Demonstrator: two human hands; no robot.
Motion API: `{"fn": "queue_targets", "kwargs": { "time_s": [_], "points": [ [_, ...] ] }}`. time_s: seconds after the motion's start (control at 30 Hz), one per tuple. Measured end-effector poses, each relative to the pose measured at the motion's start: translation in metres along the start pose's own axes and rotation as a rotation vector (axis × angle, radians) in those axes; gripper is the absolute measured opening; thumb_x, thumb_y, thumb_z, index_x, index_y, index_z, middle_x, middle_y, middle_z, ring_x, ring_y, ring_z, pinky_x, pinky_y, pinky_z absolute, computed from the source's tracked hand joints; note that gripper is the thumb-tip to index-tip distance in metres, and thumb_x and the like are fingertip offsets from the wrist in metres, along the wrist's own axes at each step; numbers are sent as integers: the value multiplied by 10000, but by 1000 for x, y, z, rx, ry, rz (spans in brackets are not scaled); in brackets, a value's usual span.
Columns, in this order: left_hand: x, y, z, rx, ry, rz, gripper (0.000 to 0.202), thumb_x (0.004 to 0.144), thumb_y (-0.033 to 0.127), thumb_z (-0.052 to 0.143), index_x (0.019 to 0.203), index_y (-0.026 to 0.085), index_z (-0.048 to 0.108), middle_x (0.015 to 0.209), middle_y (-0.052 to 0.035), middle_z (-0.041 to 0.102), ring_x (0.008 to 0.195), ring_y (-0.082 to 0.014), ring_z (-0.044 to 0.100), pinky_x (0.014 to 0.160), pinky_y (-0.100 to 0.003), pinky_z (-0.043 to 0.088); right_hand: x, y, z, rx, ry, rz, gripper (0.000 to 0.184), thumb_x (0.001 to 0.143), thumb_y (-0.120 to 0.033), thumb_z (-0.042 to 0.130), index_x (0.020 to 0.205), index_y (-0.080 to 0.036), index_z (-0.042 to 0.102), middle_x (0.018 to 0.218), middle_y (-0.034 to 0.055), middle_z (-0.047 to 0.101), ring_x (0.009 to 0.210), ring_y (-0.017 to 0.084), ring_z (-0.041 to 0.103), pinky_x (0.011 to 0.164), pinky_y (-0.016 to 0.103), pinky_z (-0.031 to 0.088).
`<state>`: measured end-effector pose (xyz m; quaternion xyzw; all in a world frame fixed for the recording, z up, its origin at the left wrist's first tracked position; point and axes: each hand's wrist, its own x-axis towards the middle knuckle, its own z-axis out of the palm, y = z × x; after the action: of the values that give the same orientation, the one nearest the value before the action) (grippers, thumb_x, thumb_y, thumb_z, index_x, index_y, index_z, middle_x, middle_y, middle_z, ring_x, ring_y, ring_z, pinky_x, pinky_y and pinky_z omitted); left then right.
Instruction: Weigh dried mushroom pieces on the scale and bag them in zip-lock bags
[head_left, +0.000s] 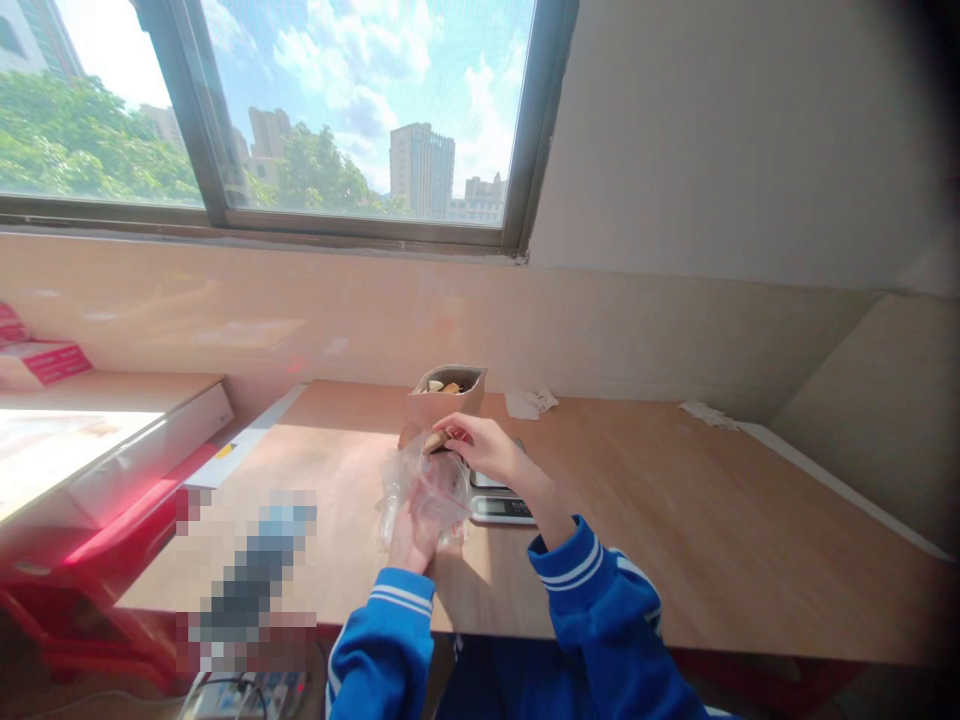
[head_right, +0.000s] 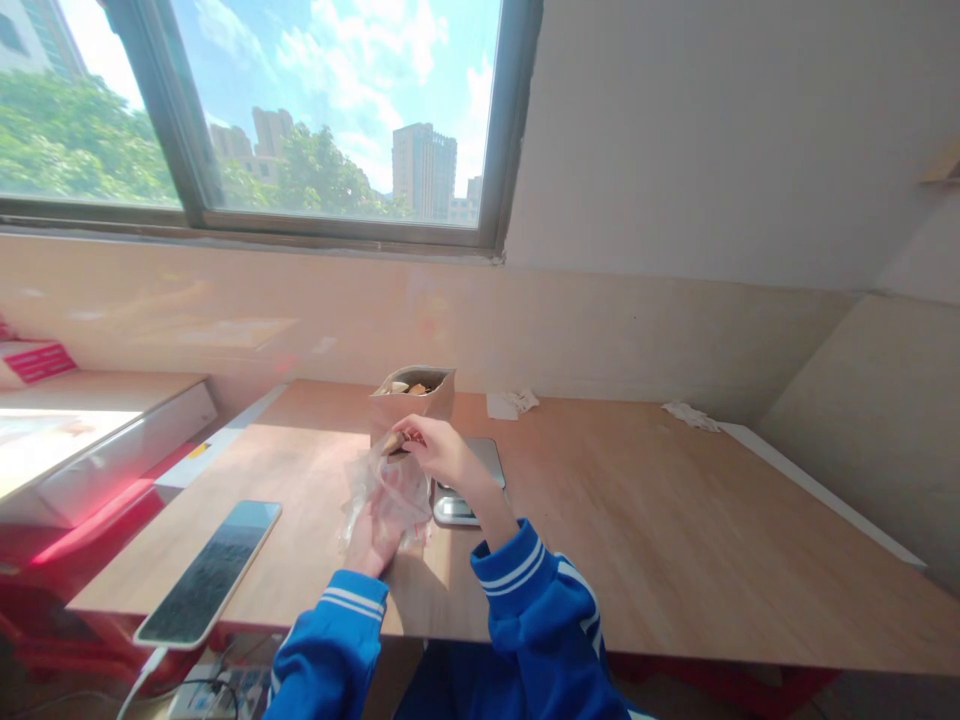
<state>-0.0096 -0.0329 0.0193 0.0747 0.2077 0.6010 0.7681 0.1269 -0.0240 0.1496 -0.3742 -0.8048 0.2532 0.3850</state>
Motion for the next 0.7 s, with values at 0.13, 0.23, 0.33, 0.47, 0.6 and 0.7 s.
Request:
{"fn": "queue_targets", "kwargs": {
  "time_s": [0.13,0.23,0.33,0.47,0.6,0.7],
  "points": [
    [1,0,-8,-52,-3,5,373,979,263,311,1121,92,611,995,-130,709,1022,-219,663,927,-343,503,27,-5,-24,47,426,-204,222,913,-266,500,1116,-228,581,1109,68,659,995,190,623,906,342,488],
    [2,0,-14,-70,-40,9,379,982,251,297,1065,128,646,958,-92,730,947,-200,687,949,-357,505,47,17,-30,-18,525,-221,214,916,-299,486,1088,-211,578,1061,83,655,979,202,615,916,368,482],
    [5,0,-19,-93,-107,-18,394,984,230,290,1020,139,671,936,-70,744,918,-179,698,972,-354,501,57,41,-26,-58,454,-203,224,924,-272,435,1082,-209,581,1057,79,654,991,198,611,916,361,478],
    [7,0,-20,-106,-112,-13,387,980,208,313,968,130,692,911,-63,753,903,-170,706,976,-347,504,60,51,-20,-121,447,-228,275,920,-204,382,1112,-214,580,1082,78,647,1015,194,602,912,340,469],
    [5,-1,-19,-76,-75,5,358,967,197,357,929,112,703,886,-84,756,865,-185,715,941,-359,530,65,45,-19,-266,424,-214,281,877,-131,400,999,-227,634,1005,60,677,986,205,602,923,354,444],
    [3,-2,-18,-55,-35,18,310,951,181,397,932,106,697,889,-91,755,854,-196,717,928,-375,538,68,43,-21,-351,384,-183,308,855,-93,398,962,-230,652,1003,48,692,1017,210,596,974,381,407]
  ]
}}
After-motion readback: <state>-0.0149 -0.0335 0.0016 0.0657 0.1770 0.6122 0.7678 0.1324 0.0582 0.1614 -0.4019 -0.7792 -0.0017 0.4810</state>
